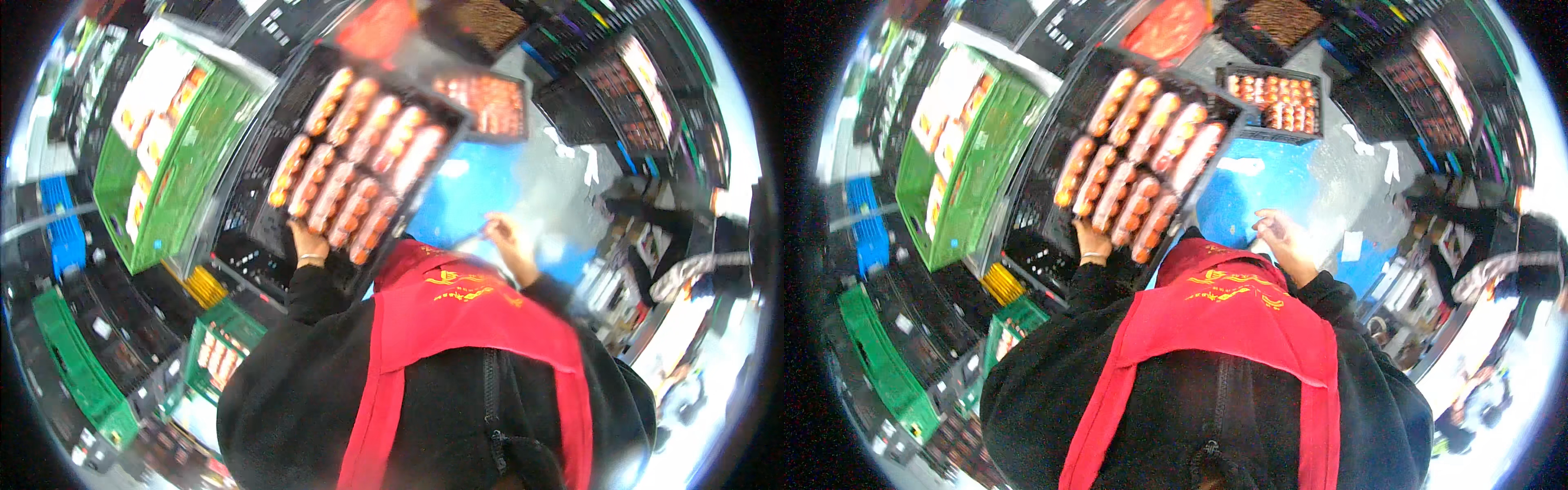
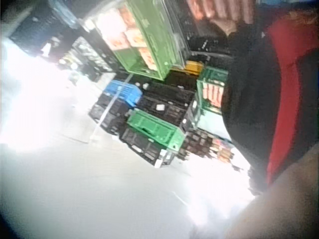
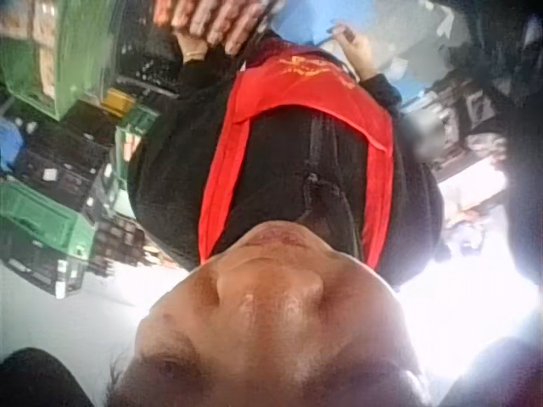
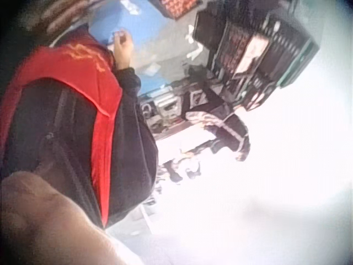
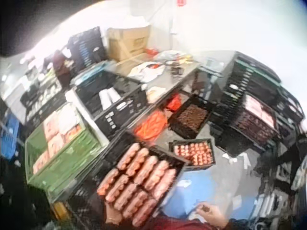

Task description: The person places small orange fruits into clear plastic trays on a metal table, then seals the trays with lids and stacks them into black crates. The person also moves crates and continues packing additional trays.

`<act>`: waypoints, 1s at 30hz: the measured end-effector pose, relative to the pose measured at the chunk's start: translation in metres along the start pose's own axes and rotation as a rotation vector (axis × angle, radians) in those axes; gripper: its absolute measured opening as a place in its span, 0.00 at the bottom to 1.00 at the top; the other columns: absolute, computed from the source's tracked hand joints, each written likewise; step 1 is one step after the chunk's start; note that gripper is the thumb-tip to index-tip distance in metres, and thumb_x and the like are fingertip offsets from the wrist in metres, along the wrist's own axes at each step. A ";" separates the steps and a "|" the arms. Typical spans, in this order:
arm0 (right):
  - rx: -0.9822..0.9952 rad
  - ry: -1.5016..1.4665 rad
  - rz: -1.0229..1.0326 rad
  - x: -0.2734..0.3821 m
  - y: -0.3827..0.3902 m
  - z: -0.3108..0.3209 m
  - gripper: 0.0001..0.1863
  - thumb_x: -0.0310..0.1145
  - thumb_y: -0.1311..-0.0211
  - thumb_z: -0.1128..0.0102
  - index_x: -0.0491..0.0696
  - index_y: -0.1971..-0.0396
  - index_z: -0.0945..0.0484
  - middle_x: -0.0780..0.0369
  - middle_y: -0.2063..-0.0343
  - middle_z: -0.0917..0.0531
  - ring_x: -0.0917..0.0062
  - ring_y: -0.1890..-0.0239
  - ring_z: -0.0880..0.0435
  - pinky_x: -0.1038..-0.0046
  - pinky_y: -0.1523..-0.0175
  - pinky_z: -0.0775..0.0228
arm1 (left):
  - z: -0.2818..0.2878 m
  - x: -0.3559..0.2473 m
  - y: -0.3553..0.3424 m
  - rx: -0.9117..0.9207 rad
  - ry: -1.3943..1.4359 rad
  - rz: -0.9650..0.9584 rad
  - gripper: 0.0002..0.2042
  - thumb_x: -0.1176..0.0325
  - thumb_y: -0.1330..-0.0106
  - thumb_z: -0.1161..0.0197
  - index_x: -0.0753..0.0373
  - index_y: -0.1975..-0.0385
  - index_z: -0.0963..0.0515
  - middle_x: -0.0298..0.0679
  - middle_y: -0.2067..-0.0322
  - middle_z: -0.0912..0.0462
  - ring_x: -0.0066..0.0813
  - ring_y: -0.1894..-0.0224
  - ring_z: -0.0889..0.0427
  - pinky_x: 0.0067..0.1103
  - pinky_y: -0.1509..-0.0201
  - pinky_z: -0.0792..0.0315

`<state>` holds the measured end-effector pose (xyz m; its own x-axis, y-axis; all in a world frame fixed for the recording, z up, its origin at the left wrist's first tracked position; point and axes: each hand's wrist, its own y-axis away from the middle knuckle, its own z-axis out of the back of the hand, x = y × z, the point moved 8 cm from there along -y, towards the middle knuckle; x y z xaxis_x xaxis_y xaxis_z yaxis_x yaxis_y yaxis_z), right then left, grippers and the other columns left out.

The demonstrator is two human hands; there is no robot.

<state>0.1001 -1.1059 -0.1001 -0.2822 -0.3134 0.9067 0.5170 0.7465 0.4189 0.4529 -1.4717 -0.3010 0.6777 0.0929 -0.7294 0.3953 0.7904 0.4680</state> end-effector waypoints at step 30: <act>-1.673 -0.273 -0.366 -0.299 0.634 0.331 0.24 0.46 0.32 0.38 0.45 0.43 0.22 0.53 0.58 0.13 0.63 0.56 0.14 0.64 0.49 0.23 | -0.887 -0.489 0.691 1.700 -0.008 -0.572 0.13 0.69 0.26 0.41 0.63 0.46 0.24 0.39 0.57 0.18 0.25 0.60 0.20 0.25 0.52 0.22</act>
<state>0.2447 -0.3446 -0.1222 -0.5925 -0.0819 0.8014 0.5607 -0.7562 0.3372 -0.1552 -0.4339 -0.0638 0.2422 0.0519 -0.9688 0.6940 -0.7071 0.1356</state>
